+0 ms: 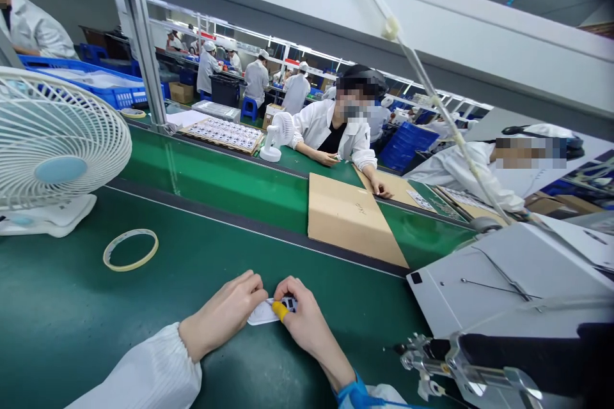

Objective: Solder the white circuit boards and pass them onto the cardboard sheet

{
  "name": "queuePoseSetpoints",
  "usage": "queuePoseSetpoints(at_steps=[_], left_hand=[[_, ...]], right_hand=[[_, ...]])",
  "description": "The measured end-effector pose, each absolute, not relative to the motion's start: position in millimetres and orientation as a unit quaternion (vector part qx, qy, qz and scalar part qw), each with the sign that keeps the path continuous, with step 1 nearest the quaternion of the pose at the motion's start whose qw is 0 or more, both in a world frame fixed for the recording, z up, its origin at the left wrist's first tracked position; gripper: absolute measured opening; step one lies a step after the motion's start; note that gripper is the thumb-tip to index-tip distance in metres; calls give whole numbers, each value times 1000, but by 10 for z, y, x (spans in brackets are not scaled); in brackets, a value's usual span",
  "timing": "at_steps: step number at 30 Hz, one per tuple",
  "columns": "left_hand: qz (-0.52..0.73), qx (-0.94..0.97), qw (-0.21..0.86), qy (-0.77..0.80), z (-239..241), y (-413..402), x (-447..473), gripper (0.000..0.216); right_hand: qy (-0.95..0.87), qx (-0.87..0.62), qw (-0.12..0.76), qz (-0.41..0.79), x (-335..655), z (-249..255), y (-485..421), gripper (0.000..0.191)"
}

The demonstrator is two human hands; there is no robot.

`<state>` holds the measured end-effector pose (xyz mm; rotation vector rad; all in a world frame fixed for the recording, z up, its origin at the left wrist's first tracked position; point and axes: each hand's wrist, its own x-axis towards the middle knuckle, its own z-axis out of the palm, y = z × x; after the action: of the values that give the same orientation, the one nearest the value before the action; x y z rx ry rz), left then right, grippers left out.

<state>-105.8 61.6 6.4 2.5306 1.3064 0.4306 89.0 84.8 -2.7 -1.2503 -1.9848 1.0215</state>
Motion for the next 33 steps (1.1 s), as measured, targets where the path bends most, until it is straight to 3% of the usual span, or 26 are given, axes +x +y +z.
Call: queuePoseSetpoints(at_steps=[12,20,33], left_hand=[[132,893,77,423,74,549,-1078,30],[211,888,72,402,52,528,-1067,34],[186,898,17,399,-73,397,-693,19]], right_hand=[[-747,-537,190,343,807,35,893,21],[-749,-578,117,302,654,170,915,19],[-726,-592,157,312,889,151,772,30]])
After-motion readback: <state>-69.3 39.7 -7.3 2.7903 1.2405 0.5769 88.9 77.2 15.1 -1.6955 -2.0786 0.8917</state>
